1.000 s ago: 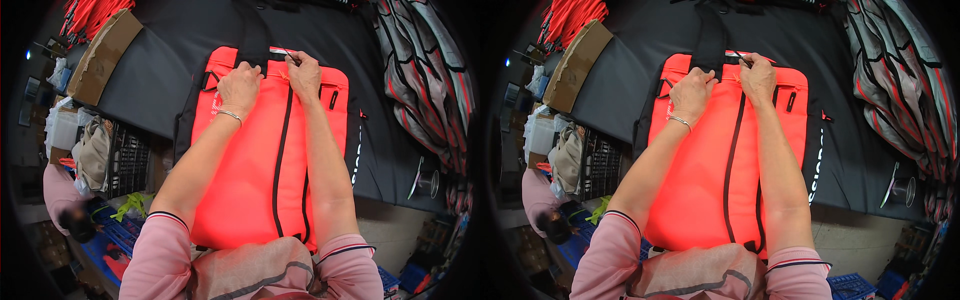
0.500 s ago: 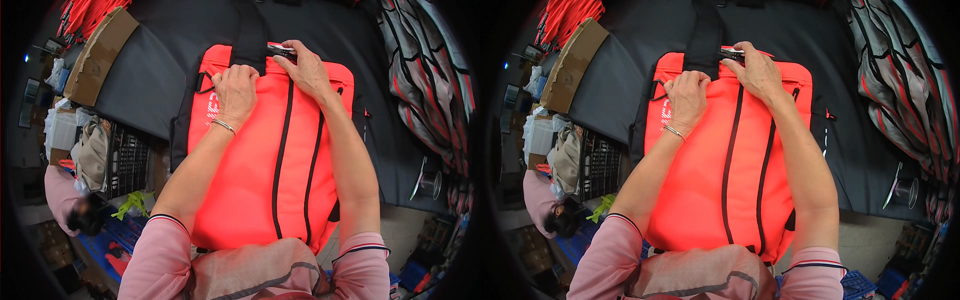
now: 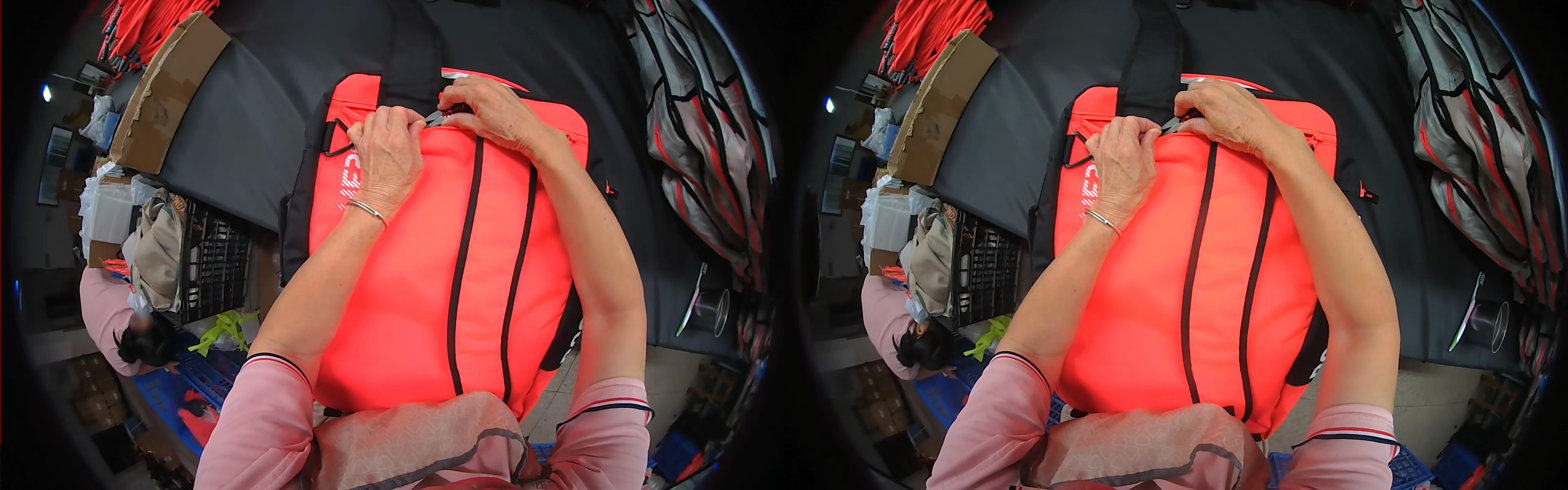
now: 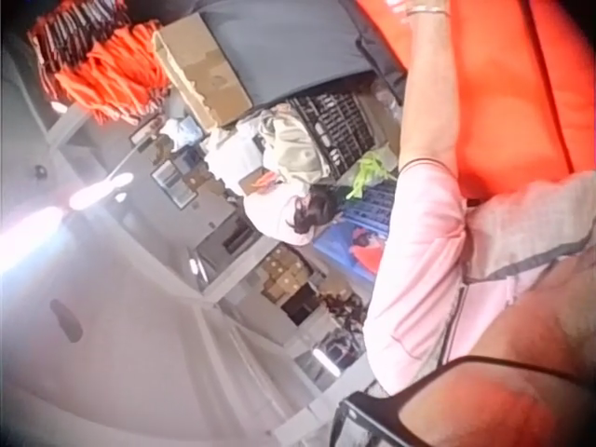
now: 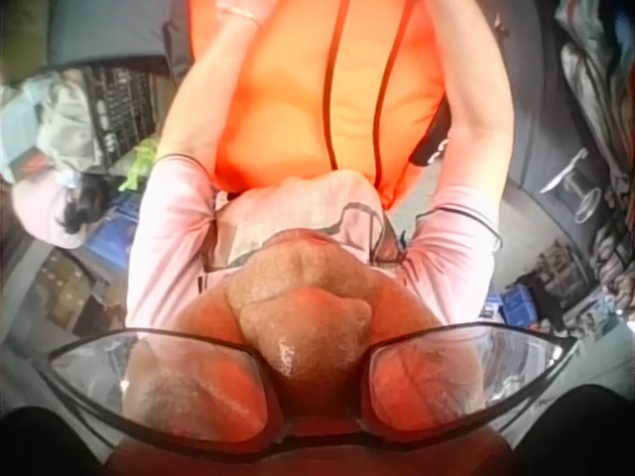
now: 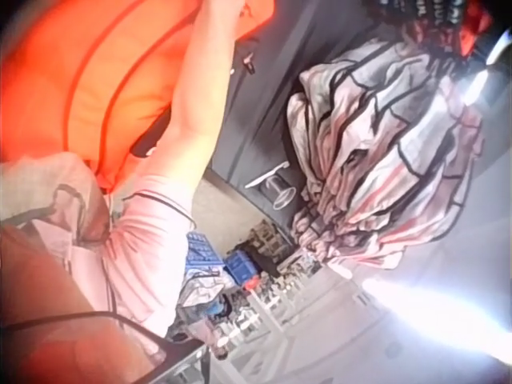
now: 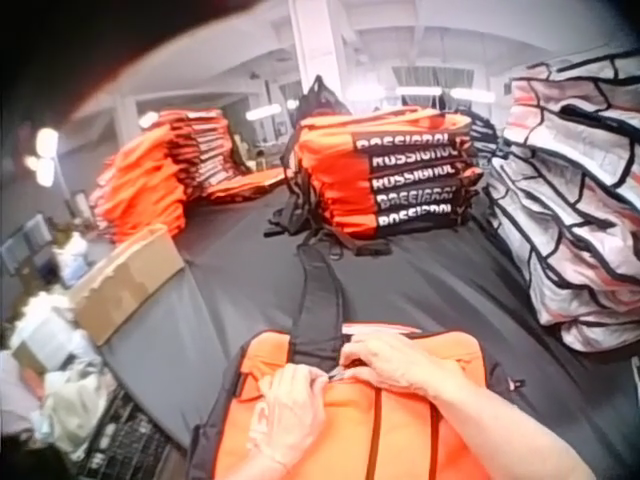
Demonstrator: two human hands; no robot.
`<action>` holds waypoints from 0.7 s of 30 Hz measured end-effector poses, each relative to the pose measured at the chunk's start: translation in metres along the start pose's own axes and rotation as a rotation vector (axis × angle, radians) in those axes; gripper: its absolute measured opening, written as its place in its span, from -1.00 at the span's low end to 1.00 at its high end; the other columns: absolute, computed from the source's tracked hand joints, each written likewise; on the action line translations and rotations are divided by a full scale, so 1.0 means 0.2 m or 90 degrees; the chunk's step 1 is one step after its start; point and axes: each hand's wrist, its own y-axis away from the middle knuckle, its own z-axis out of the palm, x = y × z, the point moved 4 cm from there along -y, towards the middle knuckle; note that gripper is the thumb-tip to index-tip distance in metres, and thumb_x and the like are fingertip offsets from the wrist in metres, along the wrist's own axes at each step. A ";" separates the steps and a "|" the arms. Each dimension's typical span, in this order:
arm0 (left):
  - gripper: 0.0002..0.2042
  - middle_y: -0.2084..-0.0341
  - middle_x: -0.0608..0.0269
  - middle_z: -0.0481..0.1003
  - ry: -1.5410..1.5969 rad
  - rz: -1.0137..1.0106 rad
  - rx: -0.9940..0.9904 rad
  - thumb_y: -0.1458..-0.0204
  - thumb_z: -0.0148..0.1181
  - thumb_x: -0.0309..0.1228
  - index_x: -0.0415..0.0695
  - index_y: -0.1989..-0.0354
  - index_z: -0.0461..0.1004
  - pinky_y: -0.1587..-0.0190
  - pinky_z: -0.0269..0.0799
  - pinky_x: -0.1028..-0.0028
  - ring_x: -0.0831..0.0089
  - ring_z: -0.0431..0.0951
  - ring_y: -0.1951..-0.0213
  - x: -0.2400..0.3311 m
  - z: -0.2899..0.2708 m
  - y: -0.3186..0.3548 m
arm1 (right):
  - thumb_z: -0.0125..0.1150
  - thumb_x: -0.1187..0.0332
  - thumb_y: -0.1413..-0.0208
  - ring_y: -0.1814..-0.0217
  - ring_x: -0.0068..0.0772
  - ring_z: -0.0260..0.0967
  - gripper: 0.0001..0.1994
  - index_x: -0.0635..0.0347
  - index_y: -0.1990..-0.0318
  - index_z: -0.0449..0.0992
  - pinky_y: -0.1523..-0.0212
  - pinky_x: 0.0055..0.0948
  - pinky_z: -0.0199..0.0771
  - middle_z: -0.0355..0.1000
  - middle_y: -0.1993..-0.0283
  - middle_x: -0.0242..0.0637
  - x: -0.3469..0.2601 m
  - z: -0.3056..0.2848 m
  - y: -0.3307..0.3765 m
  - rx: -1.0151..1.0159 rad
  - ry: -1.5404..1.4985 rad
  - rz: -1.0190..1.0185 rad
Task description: Inspecting and cleaning loose threads on backpacks in a factory setting.
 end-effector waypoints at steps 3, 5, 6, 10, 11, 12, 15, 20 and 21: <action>-0.93 0.40 0.32 0.47 -0.002 0.002 0.001 -0.05 0.23 -0.45 -0.10 0.34 0.47 0.11 0.15 0.31 0.33 0.47 0.26 -0.01 0.00 0.00 | 0.28 0.35 -0.07 0.12 -0.18 0.40 -0.80 0.28 0.24 0.49 0.08 -0.28 0.41 0.46 0.26 -0.21 -0.01 0.01 -0.02 -0.032 -0.005 -0.003; -0.93 0.40 0.32 0.47 -0.003 0.002 0.000 -0.05 0.23 -0.45 -0.10 0.34 0.47 0.11 0.16 0.31 0.32 0.47 0.26 -0.01 -0.01 0.00 | 0.28 0.34 -0.07 0.13 -0.17 0.40 -0.80 0.29 0.26 0.49 0.08 -0.27 0.41 0.46 0.27 -0.20 -0.01 0.02 -0.02 -0.036 0.003 -0.003; -0.93 0.40 0.32 0.47 -0.004 0.005 0.000 -0.05 0.24 -0.46 -0.10 0.34 0.46 0.12 0.16 0.31 0.33 0.47 0.27 0.00 -0.01 0.00 | 0.28 0.35 -0.07 0.14 -0.15 0.40 -0.81 0.29 0.27 0.49 0.09 -0.27 0.41 0.46 0.29 -0.20 -0.01 0.02 -0.02 -0.027 0.018 -0.021; -0.91 0.41 0.30 0.45 0.011 0.018 -0.001 -0.04 0.24 -0.47 -0.11 0.34 0.45 0.13 0.15 0.31 0.30 0.46 0.29 0.00 -0.04 0.01 | 0.30 0.32 -0.08 0.21 -0.21 0.43 -0.80 0.29 0.26 0.52 0.12 -0.33 0.42 0.47 0.33 -0.23 -0.02 0.01 0.00 -0.002 0.049 -0.003; -0.91 0.41 0.30 0.45 0.009 0.017 0.000 -0.04 0.24 -0.47 -0.11 0.34 0.45 0.13 0.15 0.31 0.30 0.46 0.29 0.00 -0.08 0.03 | 0.30 0.32 -0.08 0.21 -0.21 0.43 -0.80 0.29 0.26 0.52 0.12 -0.33 0.42 0.47 0.33 -0.23 -0.04 0.02 0.02 -0.003 0.049 -0.005; -0.92 0.40 0.28 0.45 0.036 0.062 -0.013 -0.05 0.22 -0.48 -0.12 0.34 0.43 0.13 0.15 0.31 0.28 0.45 0.29 0.03 -0.12 0.06 | 0.33 0.32 -0.07 0.24 -0.31 0.42 -0.78 0.26 0.21 0.53 0.14 -0.39 0.42 0.47 0.34 -0.27 -0.02 0.00 0.04 0.034 -0.024 0.092; -0.90 0.39 0.26 0.43 0.058 0.145 -0.059 -0.04 0.21 -0.49 -0.12 0.34 0.41 0.13 0.15 0.30 0.27 0.45 0.28 0.09 -0.29 0.16 | 0.38 0.32 -0.05 0.28 -0.51 0.39 -0.72 0.24 0.13 0.55 0.17 -0.51 0.40 0.46 0.36 -0.37 0.00 -0.04 0.10 0.142 -0.152 0.227; -0.90 0.35 0.25 0.41 0.083 0.177 -0.109 -0.04 0.20 -0.50 -0.12 0.34 0.39 0.15 0.17 0.30 0.29 0.47 0.23 0.12 -0.33 0.18 | 0.46 0.26 0.03 0.38 -0.59 0.37 -0.67 0.27 0.16 0.59 0.29 -0.52 0.38 0.47 0.44 -0.40 0.14 -0.03 0.14 0.256 -0.329 0.284; -0.90 0.31 0.21 0.44 0.079 0.158 -0.118 -0.06 0.17 -0.49 -0.14 0.28 0.40 0.15 0.18 0.32 0.26 0.48 0.19 0.09 -0.33 0.19 | 0.43 0.27 0.00 0.39 -0.62 0.35 -0.69 0.29 0.18 0.58 0.31 -0.54 0.36 0.46 0.47 -0.42 0.09 -0.05 0.15 0.193 -0.277 0.337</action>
